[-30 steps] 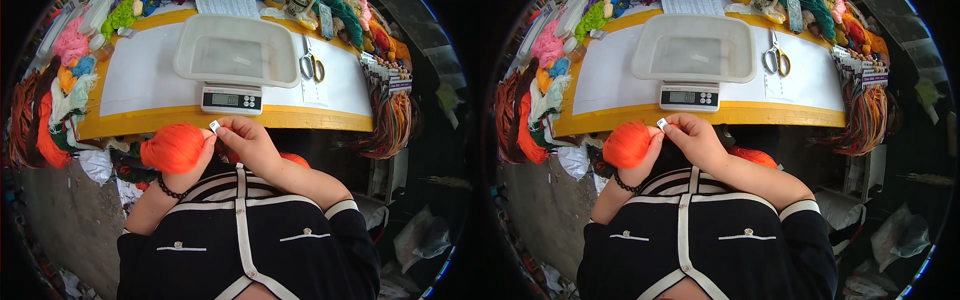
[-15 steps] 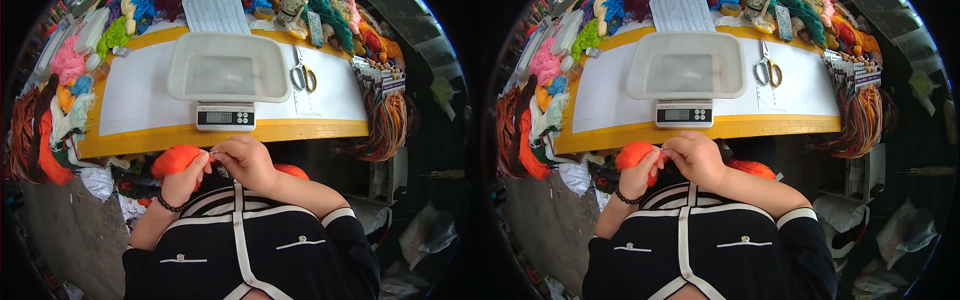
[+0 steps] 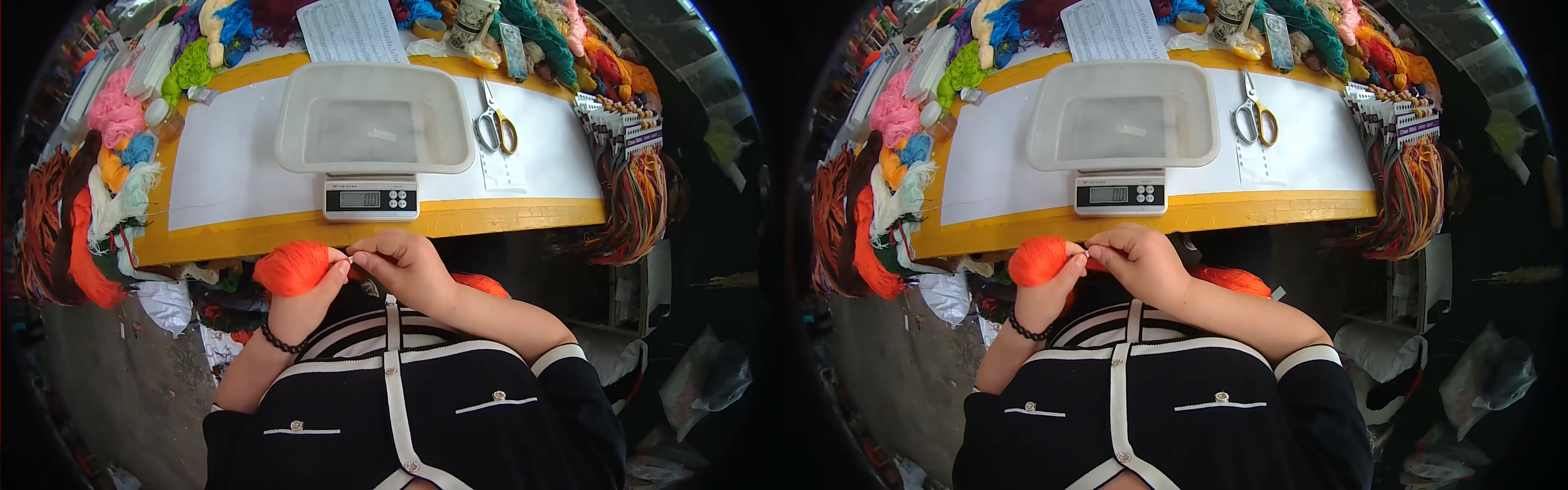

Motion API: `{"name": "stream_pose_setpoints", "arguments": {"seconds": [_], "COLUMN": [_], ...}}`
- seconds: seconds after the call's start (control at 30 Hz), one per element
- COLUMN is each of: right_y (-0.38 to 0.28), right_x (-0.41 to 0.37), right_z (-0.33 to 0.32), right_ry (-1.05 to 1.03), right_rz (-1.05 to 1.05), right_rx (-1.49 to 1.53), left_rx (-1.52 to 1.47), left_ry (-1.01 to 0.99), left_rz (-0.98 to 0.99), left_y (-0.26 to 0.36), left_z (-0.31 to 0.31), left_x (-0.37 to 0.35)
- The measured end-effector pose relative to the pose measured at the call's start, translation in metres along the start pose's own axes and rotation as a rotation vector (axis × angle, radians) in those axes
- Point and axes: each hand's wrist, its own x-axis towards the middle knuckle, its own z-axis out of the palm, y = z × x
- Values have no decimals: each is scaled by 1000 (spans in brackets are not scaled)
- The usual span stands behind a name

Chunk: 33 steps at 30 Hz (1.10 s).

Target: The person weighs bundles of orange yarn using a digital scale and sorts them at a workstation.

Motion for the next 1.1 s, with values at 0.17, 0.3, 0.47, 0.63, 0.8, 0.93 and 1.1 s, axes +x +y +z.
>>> {"name": "stream_pose_setpoints", "arguments": {"seconds": [0.17, 0.3, 0.47, 0.63, 0.8, 0.93, 1.1], "right_y": [-9, -8, -24, 10, 29, 53, 93], "right_x": [4, -2, -10, -52, -141, -219, -251], "right_z": [-10, -8, -39, -153, -246, -286, -276], "right_ry": [16, -129, -85, 501, 947, 1141, 859], "right_rz": [-348, 25, 497, 399, 201, 401, 691], "right_rx": [-259, 62, 382, 195, 37, -196, -1017], "left_rx": [-469, -344, -74, -263, -346, -221, -297], "left_ry": [-82, -84, -92, -61, -172, -320, -70], "left_rz": [-319, -251, -119, -159, -284, -212, -39], "left_y": [6, 10, 27, 5, -4, 0, 9], "left_z": [-8, -3, -4, -30, -78, -109, -166], "left_x": [3, 1, -4, 0, 2, -2, -8]}}
